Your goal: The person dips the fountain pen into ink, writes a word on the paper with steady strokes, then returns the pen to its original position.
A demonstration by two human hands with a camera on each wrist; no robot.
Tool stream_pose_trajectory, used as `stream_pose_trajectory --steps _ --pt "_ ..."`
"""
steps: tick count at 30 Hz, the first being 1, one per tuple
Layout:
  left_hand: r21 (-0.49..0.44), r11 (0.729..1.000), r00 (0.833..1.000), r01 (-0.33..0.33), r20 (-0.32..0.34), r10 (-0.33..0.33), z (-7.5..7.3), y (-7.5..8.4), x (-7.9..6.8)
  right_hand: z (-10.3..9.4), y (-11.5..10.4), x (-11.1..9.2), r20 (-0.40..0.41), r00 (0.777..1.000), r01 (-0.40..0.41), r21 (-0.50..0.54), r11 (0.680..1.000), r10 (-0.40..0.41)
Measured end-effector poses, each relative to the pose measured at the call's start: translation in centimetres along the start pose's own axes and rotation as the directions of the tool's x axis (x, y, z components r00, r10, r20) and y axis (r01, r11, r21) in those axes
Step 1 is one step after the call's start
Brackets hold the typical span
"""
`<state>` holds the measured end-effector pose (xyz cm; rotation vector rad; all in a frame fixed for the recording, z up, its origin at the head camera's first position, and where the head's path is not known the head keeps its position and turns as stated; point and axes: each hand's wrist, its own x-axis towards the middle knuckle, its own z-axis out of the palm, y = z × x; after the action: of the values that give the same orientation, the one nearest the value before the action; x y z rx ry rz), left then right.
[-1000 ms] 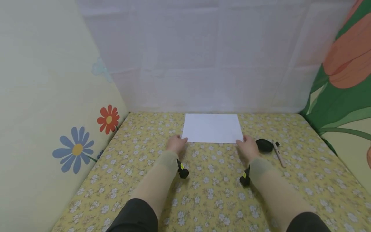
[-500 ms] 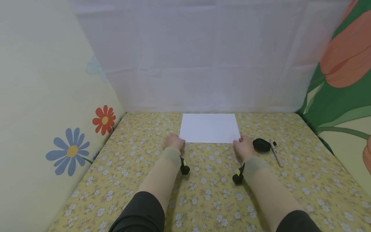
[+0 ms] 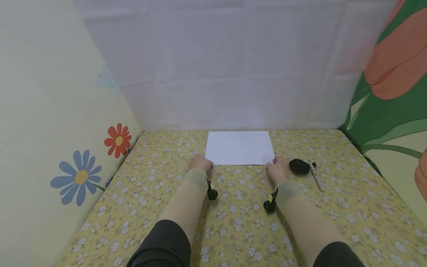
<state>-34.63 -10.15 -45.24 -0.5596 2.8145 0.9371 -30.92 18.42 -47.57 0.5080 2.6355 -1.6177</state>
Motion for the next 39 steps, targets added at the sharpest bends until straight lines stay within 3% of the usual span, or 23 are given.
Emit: stream_pose_trajectory --steps 4,6,11,18,24,28,32,37,39 --pt "-0.043 0.999 1.0 0.008 -0.016 -0.008 0.0 -0.1 0.1 0.3 0.1 0.0 0.003 1.0 0.001 -0.009 1.0 -0.001" --pt "-0.125 0.992 0.999 -0.003 -0.037 -0.001 0.2 -0.2 0.4 0.4 0.1 0.1 -0.006 1.0 0.006 -0.02 1.0 -0.006" --pt "-0.374 0.927 0.997 -0.043 -0.081 0.013 0.6 -0.5 1.2 0.6 -0.1 0.0 -0.01 1.0 0.013 -0.033 0.999 -0.014" --pt "-0.392 0.918 0.998 -0.051 -0.001 0.055 0.0 -0.8 1.6 0.4 -0.4 -0.6 0.012 1.0 -0.01 0.044 0.999 0.01" --pt "-0.523 0.852 0.997 0.031 0.082 0.015 -0.1 -1.3 1.7 0.3 -0.4 -0.8 -0.004 1.0 -0.007 0.053 0.999 0.007" --pt "-0.642 0.759 0.989 0.113 0.145 -0.025 -0.2 -1.7 1.5 0.2 -0.5 -1.0 -0.017 1.0 0.006 0.007 1.0 -0.006" --pt "-0.7 0.694 0.981 0.166 0.19 -0.043 -0.6 -2.0 1.0 0.0 -0.6 -1.2 -0.023 1.0 -0.01 0.033 0.999 0.01" --pt "-0.735 0.656 0.976 0.172 0.216 -0.013 -1.1 -2.1 0.3 -0.3 -0.8 -1.3 -0.057 0.998 -0.023 0.151 0.988 0.032" --pt "-0.725 0.671 0.976 0.156 0.219 0.009 -1.1 -2.2 0.1 -0.4 -0.7 -1.2 -0.075 0.996 -0.028 0.19 0.981 0.043"
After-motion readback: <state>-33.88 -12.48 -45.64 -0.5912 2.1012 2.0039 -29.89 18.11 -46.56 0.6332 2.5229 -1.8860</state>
